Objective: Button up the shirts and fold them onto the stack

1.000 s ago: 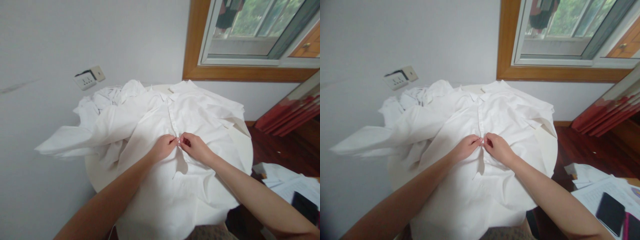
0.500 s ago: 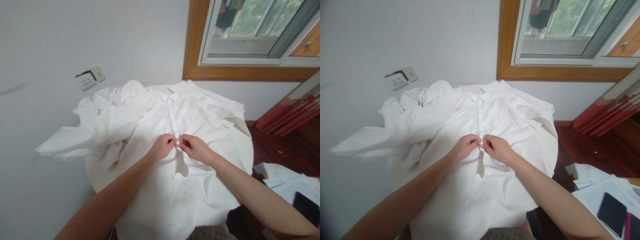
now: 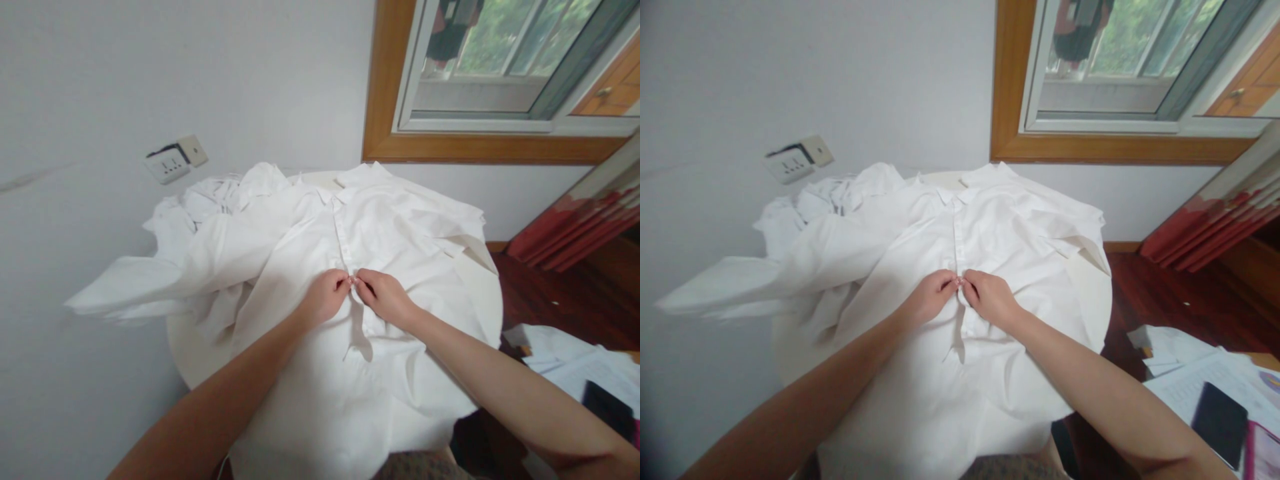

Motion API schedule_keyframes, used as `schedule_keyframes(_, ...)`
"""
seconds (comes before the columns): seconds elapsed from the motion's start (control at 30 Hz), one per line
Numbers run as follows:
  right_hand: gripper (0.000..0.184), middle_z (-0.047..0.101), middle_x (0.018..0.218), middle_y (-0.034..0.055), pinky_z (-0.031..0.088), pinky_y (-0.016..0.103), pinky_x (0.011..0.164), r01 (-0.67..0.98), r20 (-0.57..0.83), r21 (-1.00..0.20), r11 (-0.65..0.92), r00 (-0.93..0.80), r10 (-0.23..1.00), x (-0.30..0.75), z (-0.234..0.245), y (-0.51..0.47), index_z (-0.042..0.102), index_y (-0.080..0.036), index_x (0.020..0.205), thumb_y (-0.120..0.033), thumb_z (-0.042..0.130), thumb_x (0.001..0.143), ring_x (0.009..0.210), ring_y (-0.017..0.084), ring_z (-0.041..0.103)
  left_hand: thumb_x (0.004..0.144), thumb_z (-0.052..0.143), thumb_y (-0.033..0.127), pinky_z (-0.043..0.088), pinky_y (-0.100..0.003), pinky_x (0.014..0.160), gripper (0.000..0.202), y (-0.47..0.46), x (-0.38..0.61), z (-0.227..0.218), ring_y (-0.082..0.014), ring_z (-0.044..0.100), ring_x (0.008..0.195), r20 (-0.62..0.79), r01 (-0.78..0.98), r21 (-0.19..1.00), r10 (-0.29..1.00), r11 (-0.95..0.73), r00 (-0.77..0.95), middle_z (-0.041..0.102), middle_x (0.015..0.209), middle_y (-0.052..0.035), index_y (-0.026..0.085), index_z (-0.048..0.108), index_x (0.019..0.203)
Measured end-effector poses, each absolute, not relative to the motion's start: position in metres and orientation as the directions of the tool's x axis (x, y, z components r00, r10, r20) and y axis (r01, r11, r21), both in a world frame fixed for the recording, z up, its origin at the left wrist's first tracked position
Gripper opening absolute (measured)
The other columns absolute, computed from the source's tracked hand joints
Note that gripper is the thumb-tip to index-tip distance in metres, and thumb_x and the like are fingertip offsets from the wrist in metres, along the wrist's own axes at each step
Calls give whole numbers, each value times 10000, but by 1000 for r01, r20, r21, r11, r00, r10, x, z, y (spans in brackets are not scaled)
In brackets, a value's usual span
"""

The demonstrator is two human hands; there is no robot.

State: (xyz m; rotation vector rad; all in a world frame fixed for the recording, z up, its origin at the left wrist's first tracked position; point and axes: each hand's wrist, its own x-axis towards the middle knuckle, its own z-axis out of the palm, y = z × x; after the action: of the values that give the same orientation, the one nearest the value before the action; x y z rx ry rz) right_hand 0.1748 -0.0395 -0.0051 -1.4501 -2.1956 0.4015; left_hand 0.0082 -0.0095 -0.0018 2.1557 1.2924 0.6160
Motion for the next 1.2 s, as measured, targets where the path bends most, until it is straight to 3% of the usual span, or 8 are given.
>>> schedule_keyframes(0.13,256,498,595,-24,281,245,566,719,236,-592,364,-277,931,173,-4,-40,463,-213,687,-264,430,936,557,127,451,897,448,225,404,-265,666,259,-9,8,-2,-149,534,688,96,630,674,892,-385,442,566,682,-4,184,510,648)
schedule_keyframes(0.33,328,456,557,-37,301,240,552,554,227,-779,293,-185,956,174,-11,-34,451,-206,617,-329,433,920,545,114,423,910,433,212,397,-288,699,266,-10,7,-8,-163,509,717,277,612,562,824,-556,495,511,686,-7,202,443,644)
schedule_keyframes(0.5,408,446,520,-46,316,237,543,473,170,-843,257,-221,961,178,-15,-28,462,-200,592,-402,410,943,513,102,408,909,455,241,390,-275,655,280,-9,6,-6,-149,488,669,245,600,614,846,-513,474,484,649,9,199,452,632)
schedule_keyframes(0.7,421,447,516,-50,308,239,530,460,159,-850,256,-240,958,179,-15,-27,476,-196,590,-423,435,942,499,97,399,898,475,249,397,-263,652,241,-5,1,-2,-142,505,688,180,566,661,836,-493,518,519,675,8,185,526,672)
schedule_keyframes(0.93,443,445,497,-46,312,238,523,466,162,-853,235,-191,968,176,-15,-29,475,-200,565,-416,415,948,488,101,405,903,456,209,419,-315,745,196,-13,4,-4,-184,519,780,301,640,461,786,-615,540,535,750,-21,203,477,709)
schedule_keyframes(1.07,432,492,498,-41,322,230,523,497,148,-834,241,-219,964,176,-8,-34,518,-196,589,-409,418,951,482,101,426,896,492,220,428,-354,863,92,-11,0,-4,-207,544,907,336,653,421,777,-629,532,600,882,-53,196,544,824)
schedule_keyframes(1.2,392,620,610,0,371,242,579,642,197,-712,283,-204,959,186,0,-33,624,-193,698,-385,407,961,562,129,522,873,551,257,417,-387,952,139,-2,-12,-3,-230,546,1023,379,711,361,792,-603,479,636,1022,-74,197,593,991)
